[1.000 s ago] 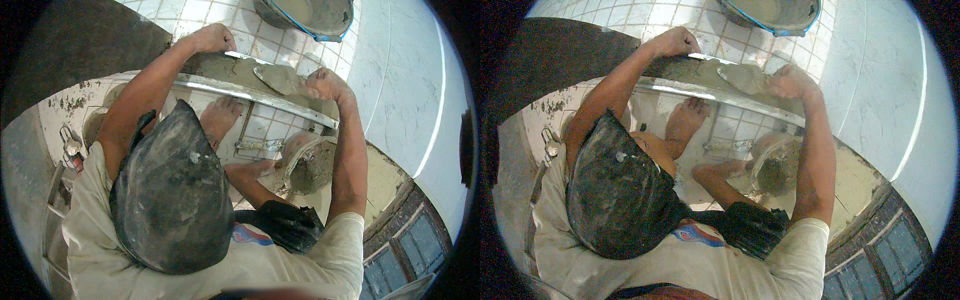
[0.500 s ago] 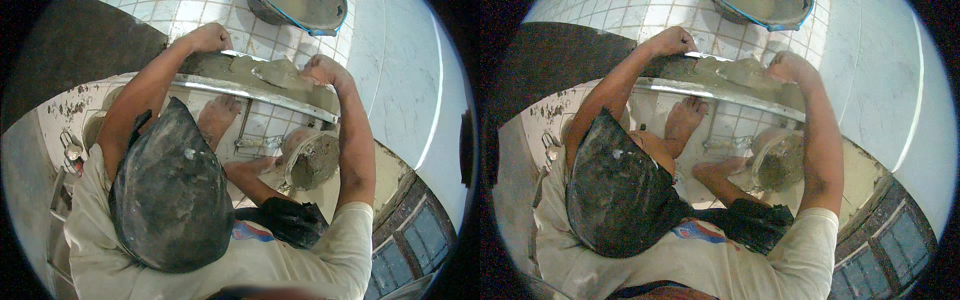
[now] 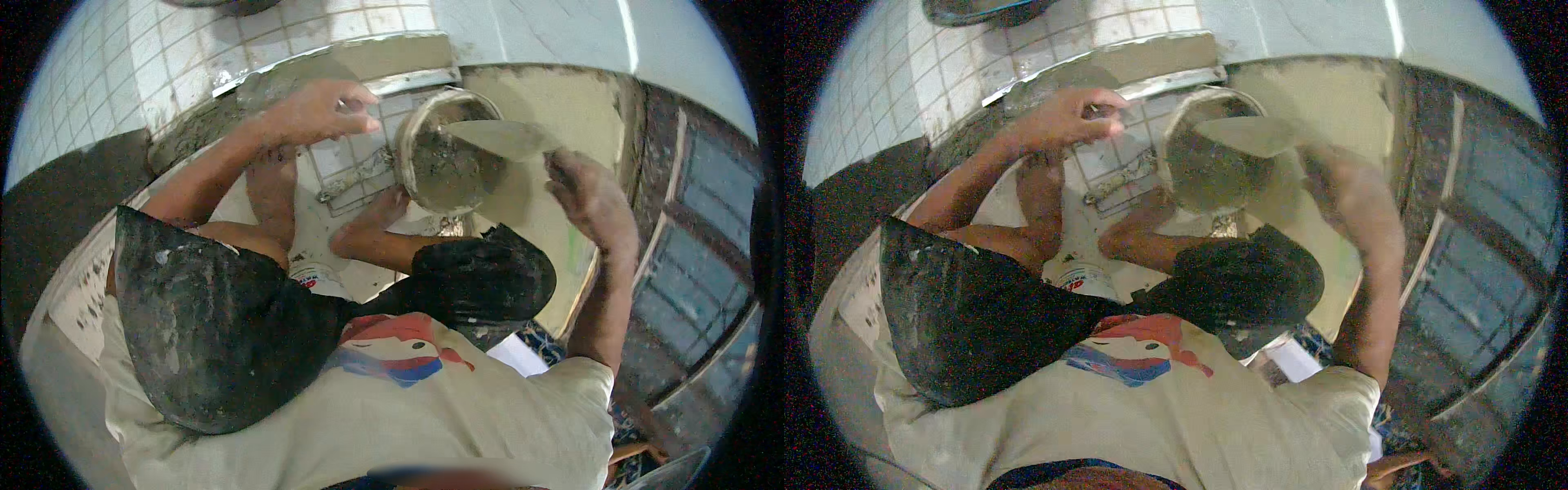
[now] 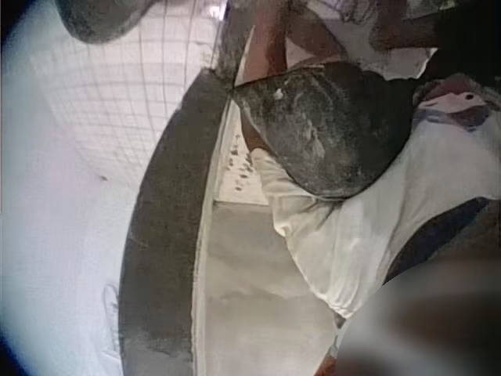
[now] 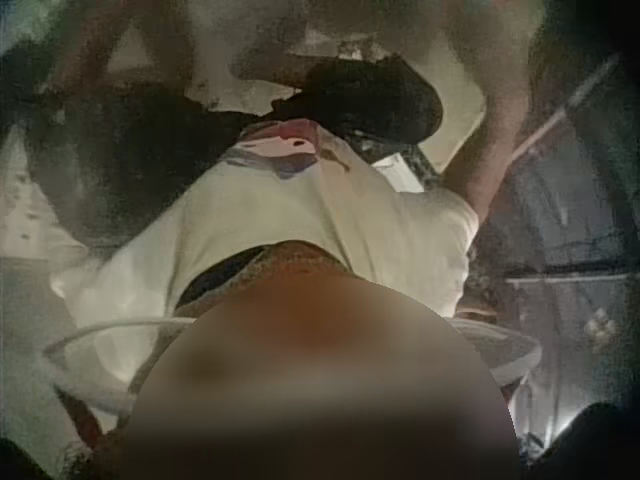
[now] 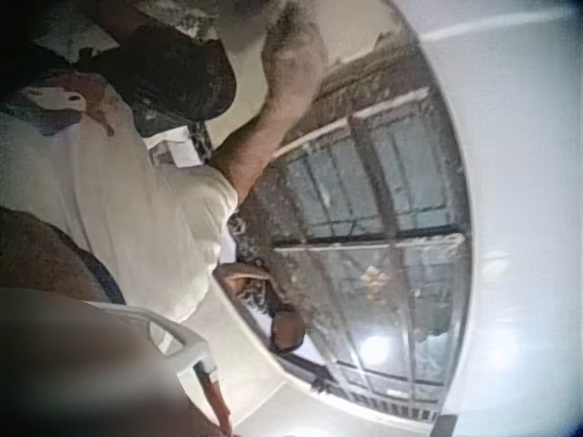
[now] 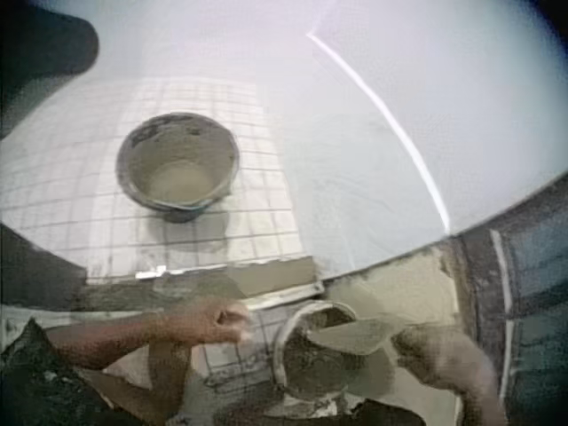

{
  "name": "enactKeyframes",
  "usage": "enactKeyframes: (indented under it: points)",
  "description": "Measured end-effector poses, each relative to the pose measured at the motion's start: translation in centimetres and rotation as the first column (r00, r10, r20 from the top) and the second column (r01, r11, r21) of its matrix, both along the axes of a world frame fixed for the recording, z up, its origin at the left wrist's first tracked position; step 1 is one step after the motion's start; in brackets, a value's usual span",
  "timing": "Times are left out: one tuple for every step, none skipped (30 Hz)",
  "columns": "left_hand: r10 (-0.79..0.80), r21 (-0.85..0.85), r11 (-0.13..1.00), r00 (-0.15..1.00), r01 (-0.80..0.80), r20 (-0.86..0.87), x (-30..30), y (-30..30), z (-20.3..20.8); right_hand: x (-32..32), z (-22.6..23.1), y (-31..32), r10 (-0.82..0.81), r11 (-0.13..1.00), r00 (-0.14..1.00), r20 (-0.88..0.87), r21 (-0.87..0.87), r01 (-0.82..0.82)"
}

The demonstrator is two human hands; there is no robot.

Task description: The person scoops cement from a bucket with a trowel and spreads it along a metal strip on a tiled floor, smoothing the surface repeatedly. The person occasionally pauses to scoop more cement and continues applying it to the same area.

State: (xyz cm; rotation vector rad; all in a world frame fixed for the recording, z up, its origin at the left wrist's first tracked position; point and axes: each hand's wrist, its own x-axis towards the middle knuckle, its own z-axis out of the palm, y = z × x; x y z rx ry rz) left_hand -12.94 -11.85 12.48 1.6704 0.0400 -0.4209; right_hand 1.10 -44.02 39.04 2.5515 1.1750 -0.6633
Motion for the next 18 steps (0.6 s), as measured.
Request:
enactKeyframes:
  points:
    - [-0.066, -0.106, 0.992, 0.997, 0.061, -0.041, 0.7, -2.3, 0.2, -1.3, -1.1, -1.5, -0.03, 0.996, 0.997, 0.07, -0.08, 0.036]
    - [-0.11, -0.06, 0.992, 0.993, 0.112, 0.041, 1.4, -4.5, -0.6, -2.6, -2.9, -3.2, -0.061, 0.985, 0.989, 0.132, -0.153, 0.081]
    - [-0.133, -0.012, 0.991, 0.984, 0.135, 0.116, 1.8, -6.2, -2.1, -3.3, -5.1, -4.0, -0.052, 0.974, 0.985, 0.165, -0.211, 0.087]
    - [-0.164, 0.033, 0.986, 0.968, 0.161, 0.192, 2.6, -7.4, -2.7, -3.6, -7.6, -4.8, -0.048, 0.957, 0.979, 0.197, -0.27, 0.101]
    - [-0.238, -0.044, 0.968, 0.957, 0.249, 0.164, 3.7, -8.6, -1.7, -4.1, -9.9, -6.2, -0.028, 0.952, 0.974, 0.227, -0.292, 0.096]
    - [-0.222, -0.032, 0.973, 0.965, 0.228, 0.143, 3.6, -9.0, -2.2, -4.1, -12.4, -6.7, 0.023, 0.955, 0.97, 0.242, -0.293, 0.051]
    - [-0.19, -0.017, 0.981, 0.973, 0.194, 0.134, 3.6, -9.5, -3.4, -4.0, -14.5, -6.6, 0.025, 0.963, 0.964, 0.264, -0.265, 0.048]
    - [-0.163, 0.003, 0.987, 0.979, 0.164, 0.119, 3.1, -10.0, -4.4, -4.3, -16.5, -6.3, 0.02, 0.972, 0.96, 0.281, -0.231, 0.047]
    - [-0.067, -0.197, 0.975, 0.985, 0.099, 0.159, 2.7, -10.3, -5.0, -4.8, -17.8, -6.2, 0.004, 0.977, 0.956, 0.295, -0.204, 0.058]
    - [-0.039, -0.265, 0.961, 0.989, 0.076, 0.141, 2.2, -10.6, -5.5, -5.3, -18.4, -6.1, 0.033, 0.976, 0.959, 0.281, -0.216, 0.03]
    - [-0.013, -0.332, 0.942, 0.993, 0.052, 0.121, 1.5, -10.9, -5.1, -5.7, -19.0, -6.1, 0.06, 0.973, 0.962, 0.267, -0.229, 0.003]
    - [0.014, -0.397, 0.918, 0.995, 0.026, 0.098, 1.0, -11.1, -4.7, -6.1, -19.3, -5.9, 0.089, 0.97, 0.964, 0.252, -0.241, -0.026]
    - [-0.008, -0.358, 0.933, 0.999, 0.02, 0.035, 0.8, -11.1, -4.4, -6.4, -19.3, -5.8, 0.077, 0.972, 0.964, 0.256, -0.235, -0.015]
    - [-0.03, -0.323, 0.946, 0.999, 0.02, -0.026, 1.0, -10.9, -3.1, -6.8, -18.6, -5.5, 0.064, 0.972, 0.963, 0.262, -0.234, -0.002]
    - [-0.048, -0.287, 0.958, 0.995, 0.021, -0.089, 1.1, -10.7, -2.4, -7.1, -18.4, -5.4, 0.052, 0.973, 0.962, 0.267, -0.232, 0.011]
    - [-0.028, -0.271, 0.962, 1.0, 0.023, -0.012, 1.0, -10.8, -2.9, -7.1, -18.7, -5.6, 0.066, 0.977, 0.953, 0.296, -0.213, -0.002]
    - [-0.004, -0.258, 0.966, 0.998, 0.021, 0.065, 0.9, -10.9, -3.3, -7.1, -19.0, -5.8, 0.084, 0.98, 0.942, 0.325, -0.197, -0.019]
    - [0.019, -0.244, 0.97, 0.99, 0.016, 0.142, 0.8, -10.9, -3.7, -7.1, -19.3, -5.8, 0.101, 0.983, 0.93, 0.354, -0.18, -0.038]
